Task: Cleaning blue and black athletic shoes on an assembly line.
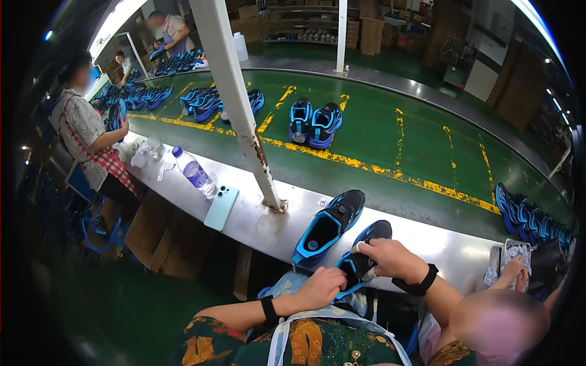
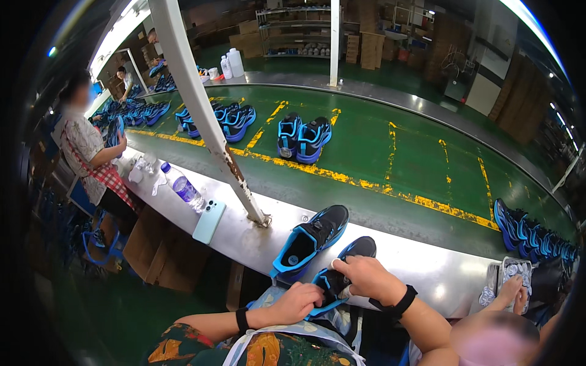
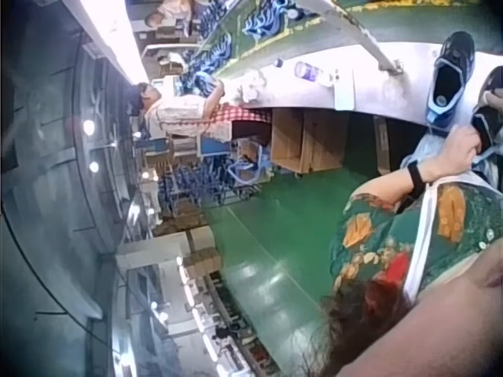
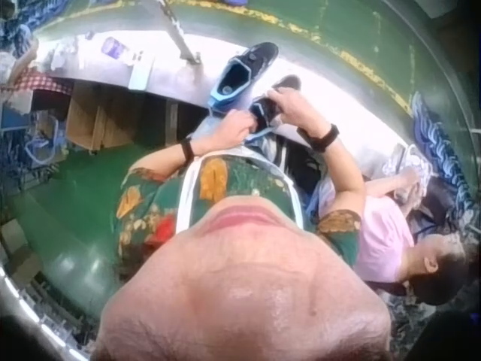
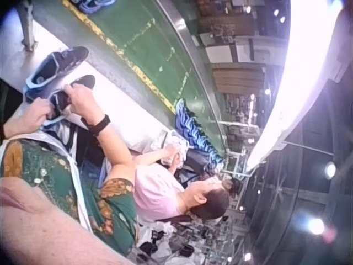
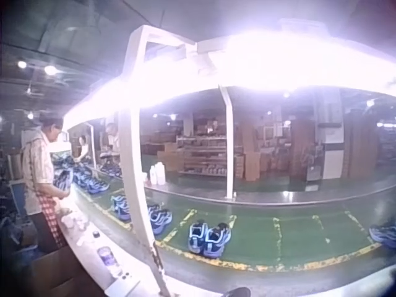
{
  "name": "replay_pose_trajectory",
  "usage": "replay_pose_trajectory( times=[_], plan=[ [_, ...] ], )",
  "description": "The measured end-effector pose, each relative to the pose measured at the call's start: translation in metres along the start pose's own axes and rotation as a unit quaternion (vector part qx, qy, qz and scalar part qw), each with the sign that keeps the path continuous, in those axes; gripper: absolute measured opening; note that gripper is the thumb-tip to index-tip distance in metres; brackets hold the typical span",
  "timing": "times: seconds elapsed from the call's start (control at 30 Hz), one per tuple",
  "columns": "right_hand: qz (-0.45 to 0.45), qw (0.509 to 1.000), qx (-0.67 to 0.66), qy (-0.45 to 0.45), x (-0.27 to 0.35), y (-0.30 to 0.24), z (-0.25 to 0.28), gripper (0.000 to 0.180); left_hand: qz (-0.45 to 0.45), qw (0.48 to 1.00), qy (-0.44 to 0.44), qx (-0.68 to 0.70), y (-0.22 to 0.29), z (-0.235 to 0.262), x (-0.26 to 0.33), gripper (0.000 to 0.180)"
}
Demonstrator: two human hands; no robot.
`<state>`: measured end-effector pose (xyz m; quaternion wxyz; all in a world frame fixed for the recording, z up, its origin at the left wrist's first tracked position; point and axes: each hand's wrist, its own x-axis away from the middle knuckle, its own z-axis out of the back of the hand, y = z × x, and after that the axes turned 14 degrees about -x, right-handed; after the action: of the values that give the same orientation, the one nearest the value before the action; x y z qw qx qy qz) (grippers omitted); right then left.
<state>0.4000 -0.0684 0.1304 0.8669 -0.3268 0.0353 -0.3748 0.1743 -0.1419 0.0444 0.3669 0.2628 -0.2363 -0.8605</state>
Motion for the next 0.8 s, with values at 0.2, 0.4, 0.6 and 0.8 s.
replay_pose_trajectory(
  times=[0.2,0.4,0.6,0.8],
  plan=[
    [0.063,0.998,0.012,0.014,0.015,-0.010,-0.005,0.050,0.033,0.999,0.035,-0.009,-0.009,-0.002,-0.014,0.008],
    [0.010,0.996,0.064,-0.060,-0.001,-0.011,-0.006,0.047,0.232,0.937,-0.190,0.179,0.001,0.023,-0.037,0.027],
    [-0.011,0.992,-0.015,-0.122,-0.007,-0.002,0.002,0.056,0.384,0.794,-0.253,0.397,0.005,0.025,-0.045,0.034],
    [0.011,0.940,-0.323,0.109,0.031,0.014,-0.025,0.037,0.397,0.777,-0.190,0.450,0.010,0.007,-0.041,0.021]
  ],
)
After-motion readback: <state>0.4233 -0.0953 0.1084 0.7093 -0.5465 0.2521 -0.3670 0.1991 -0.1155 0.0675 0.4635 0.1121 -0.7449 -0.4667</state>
